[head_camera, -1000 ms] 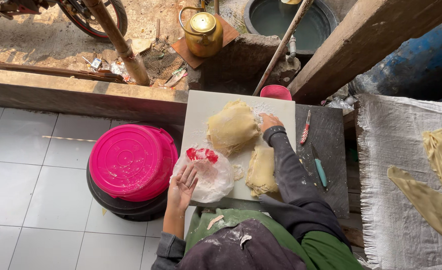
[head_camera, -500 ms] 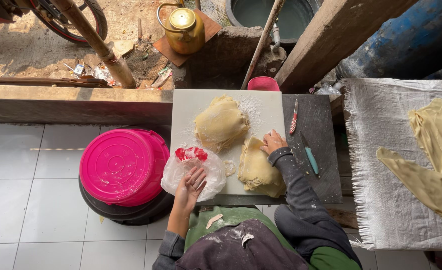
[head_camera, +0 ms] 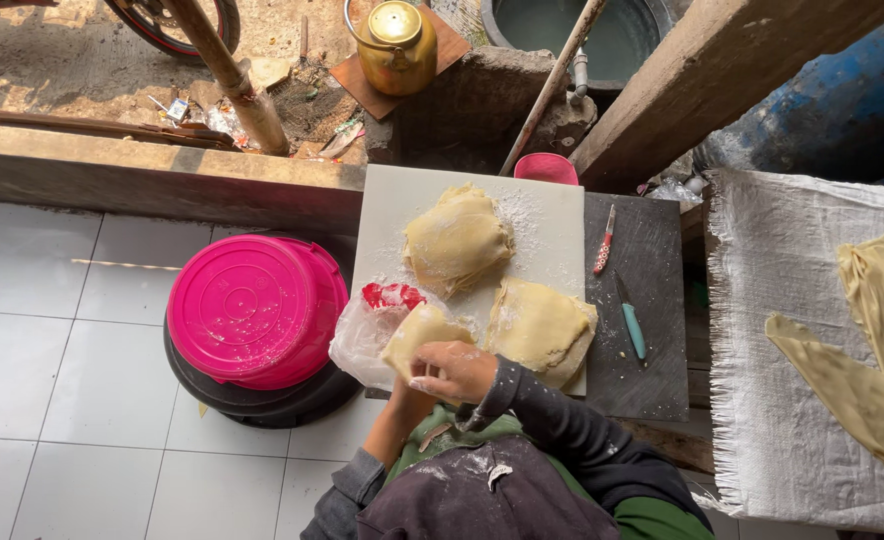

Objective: The person prepares sheets of dough by applying flour to a piece of dough and then layering it with other sheets on a cutting board.

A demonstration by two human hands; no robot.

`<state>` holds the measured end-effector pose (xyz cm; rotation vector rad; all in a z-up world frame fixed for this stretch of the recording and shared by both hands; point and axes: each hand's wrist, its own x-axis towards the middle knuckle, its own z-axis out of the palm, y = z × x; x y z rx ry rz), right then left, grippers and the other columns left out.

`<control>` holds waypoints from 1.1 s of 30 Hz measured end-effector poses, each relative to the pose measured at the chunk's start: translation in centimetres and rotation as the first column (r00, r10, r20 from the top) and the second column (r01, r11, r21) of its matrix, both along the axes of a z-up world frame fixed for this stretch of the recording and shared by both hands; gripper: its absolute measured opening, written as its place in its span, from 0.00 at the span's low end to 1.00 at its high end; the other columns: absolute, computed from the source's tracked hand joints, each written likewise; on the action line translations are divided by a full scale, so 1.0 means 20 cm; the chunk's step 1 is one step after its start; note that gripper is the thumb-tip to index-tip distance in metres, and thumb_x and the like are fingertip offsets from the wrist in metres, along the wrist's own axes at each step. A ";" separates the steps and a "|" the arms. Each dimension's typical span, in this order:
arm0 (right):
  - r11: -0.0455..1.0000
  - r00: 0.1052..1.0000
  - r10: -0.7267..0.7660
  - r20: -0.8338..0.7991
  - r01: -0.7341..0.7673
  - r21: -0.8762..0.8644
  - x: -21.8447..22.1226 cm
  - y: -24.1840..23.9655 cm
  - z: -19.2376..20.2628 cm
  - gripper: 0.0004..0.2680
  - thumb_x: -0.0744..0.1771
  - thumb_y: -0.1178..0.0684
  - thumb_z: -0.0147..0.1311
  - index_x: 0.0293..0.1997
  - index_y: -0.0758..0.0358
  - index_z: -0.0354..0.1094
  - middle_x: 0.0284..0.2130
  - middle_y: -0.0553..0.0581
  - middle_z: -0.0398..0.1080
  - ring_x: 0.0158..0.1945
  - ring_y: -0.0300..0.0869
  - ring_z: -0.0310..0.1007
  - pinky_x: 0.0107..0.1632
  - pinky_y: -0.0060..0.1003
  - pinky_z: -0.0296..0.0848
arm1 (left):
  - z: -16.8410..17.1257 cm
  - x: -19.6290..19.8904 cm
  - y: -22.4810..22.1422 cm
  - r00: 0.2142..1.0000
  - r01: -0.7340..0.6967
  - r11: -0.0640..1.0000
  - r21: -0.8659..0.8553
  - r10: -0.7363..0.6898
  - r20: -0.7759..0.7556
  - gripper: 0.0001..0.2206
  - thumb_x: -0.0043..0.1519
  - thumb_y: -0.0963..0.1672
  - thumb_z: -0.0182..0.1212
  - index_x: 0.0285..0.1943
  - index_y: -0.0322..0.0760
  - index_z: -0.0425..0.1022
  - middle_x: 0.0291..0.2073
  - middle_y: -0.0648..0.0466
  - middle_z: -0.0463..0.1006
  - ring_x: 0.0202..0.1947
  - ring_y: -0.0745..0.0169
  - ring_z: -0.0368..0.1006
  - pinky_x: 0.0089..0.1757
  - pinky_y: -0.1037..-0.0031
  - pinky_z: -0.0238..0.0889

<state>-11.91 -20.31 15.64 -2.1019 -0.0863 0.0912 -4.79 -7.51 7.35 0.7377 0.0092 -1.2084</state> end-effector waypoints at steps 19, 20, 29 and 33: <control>0.913 0.956 -0.272 0.108 0.292 -0.286 0.30 0.08 -1.15 0.06 0.71 0.53 0.52 0.53 0.52 0.68 0.45 0.58 0.79 0.51 0.47 0.81 0.57 0.38 0.79 | 0.22 0.25 0.42 0.919 -0.386 0.776 -0.498 0.282 -0.274 0.13 0.73 0.50 0.42 0.52 0.40 0.66 0.46 0.47 0.73 0.50 0.46 0.67 0.53 0.55 0.63; 0.929 0.950 -0.279 0.142 0.304 -0.209 0.28 0.11 -1.06 0.07 0.72 0.53 0.51 0.57 0.51 0.66 0.49 0.58 0.79 0.54 0.46 0.81 0.59 0.38 0.79 | 0.18 0.24 0.43 0.914 -0.399 0.784 -0.476 0.295 -0.280 0.13 0.73 0.50 0.42 0.53 0.39 0.66 0.47 0.47 0.72 0.51 0.46 0.67 0.54 0.55 0.63; 0.831 0.998 -0.066 0.000 0.055 -0.553 0.36 0.25 -0.56 0.25 0.70 0.34 0.35 0.78 0.44 0.42 0.77 0.56 0.42 0.78 0.56 0.35 0.74 0.63 0.25 | -0.51 0.12 0.41 0.922 -0.384 0.883 -0.271 0.351 -0.162 0.22 0.72 0.53 0.44 0.66 0.37 0.58 0.59 0.44 0.68 0.59 0.46 0.64 0.58 0.55 0.62; 0.792 0.974 -0.203 0.101 0.224 -0.568 0.33 0.24 -0.53 0.26 0.73 0.32 0.33 0.81 0.49 0.39 0.75 0.67 0.42 0.79 0.58 0.37 0.74 0.69 0.28 | -0.81 0.04 0.41 0.938 -0.331 0.939 -0.094 0.338 0.076 0.27 0.71 0.55 0.45 0.72 0.36 0.55 0.63 0.44 0.66 0.62 0.46 0.63 0.60 0.55 0.61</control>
